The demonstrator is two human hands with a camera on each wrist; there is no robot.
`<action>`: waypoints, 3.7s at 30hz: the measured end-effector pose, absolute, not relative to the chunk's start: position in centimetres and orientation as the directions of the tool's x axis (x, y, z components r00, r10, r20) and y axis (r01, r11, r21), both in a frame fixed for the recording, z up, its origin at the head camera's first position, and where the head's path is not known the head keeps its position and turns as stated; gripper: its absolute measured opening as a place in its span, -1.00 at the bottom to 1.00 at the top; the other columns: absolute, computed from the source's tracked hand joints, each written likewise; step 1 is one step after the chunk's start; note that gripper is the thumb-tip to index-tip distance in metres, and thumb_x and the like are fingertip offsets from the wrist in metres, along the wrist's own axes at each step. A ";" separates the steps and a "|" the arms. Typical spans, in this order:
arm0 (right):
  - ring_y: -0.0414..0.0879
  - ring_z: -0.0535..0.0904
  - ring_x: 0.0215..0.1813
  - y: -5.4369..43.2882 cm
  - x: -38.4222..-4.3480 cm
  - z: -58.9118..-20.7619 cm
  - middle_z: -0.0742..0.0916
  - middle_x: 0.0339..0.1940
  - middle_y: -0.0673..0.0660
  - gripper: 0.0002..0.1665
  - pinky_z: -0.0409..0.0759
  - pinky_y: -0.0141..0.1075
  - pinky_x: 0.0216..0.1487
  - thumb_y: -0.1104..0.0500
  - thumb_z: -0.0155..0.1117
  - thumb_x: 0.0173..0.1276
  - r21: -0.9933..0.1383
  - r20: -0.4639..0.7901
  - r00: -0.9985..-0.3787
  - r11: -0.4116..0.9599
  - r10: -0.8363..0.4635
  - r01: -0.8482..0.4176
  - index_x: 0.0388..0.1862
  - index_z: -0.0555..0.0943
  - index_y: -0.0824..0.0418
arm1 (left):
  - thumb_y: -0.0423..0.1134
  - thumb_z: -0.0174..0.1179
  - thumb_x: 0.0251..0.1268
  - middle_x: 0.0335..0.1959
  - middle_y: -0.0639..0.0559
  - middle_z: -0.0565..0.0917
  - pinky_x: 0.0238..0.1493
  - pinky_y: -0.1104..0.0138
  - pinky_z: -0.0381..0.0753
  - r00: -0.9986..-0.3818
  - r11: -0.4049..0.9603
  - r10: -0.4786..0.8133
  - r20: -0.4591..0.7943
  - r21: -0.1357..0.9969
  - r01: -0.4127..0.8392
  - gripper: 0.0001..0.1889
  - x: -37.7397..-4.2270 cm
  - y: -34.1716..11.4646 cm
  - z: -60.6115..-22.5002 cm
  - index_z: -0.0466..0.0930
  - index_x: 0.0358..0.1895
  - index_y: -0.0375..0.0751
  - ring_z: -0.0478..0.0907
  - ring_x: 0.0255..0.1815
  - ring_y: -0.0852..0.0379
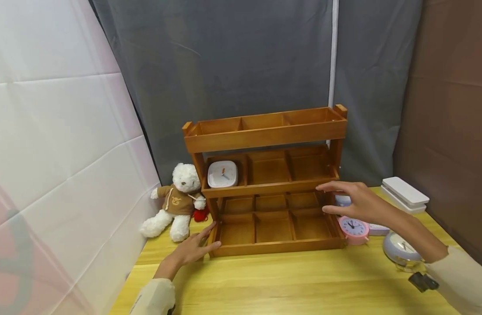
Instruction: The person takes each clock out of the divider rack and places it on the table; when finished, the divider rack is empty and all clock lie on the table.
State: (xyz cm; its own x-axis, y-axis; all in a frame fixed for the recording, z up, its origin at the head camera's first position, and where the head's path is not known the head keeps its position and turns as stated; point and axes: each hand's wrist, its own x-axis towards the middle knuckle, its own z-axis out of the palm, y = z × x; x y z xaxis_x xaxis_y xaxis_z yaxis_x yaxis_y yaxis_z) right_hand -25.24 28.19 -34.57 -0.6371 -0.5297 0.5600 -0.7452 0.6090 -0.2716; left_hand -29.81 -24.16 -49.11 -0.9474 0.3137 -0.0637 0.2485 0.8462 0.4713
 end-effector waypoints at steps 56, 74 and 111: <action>0.22 0.66 0.13 3.4 -37.3 -30.5 0.57 0.42 0.31 -0.19 0.60 0.03 0.25 0.06 0.53 0.36 -0.451 0.420 -0.724 0.567 -0.547 -0.690 0.49 0.46 0.34 | 0.54 0.02 0.35 0.47 -0.30 0.45 0.35 -0.32 0.39 -0.950 0.861 0.301 -0.083 0.452 0.233 -0.10 -29.8 -24.1 -48.8 0.04 0.69 0.38 0.38 0.45 -0.41; 0.19 0.50 0.27 3.1 -37.2 -30.5 0.51 0.37 0.34 -0.19 0.54 0.06 0.25 0.14 0.50 0.38 -0.468 0.415 -0.737 0.570 -0.534 -0.676 0.54 0.39 0.25 | 0.55 0.01 0.34 0.47 -0.33 0.44 0.33 -0.31 0.41 -0.956 0.867 0.281 -0.082 0.450 0.216 -0.11 -29.8 -24.1 -48.9 0.06 0.68 0.39 0.42 0.43 -0.39; 0.18 0.69 0.19 11.5 -31.6 -29.5 0.67 0.24 0.22 -0.55 0.72 0.05 0.07 0.28 0.48 0.37 -0.599 0.614 -0.703 0.368 -0.359 -0.711 0.24 0.71 0.18 | 0.50 0.03 0.39 0.40 -0.32 0.53 0.24 -0.22 0.54 -0.943 0.851 0.328 -0.058 0.451 0.268 -0.09 -29.8 -24.2 -48.9 0.04 0.70 0.27 0.63 0.19 -0.31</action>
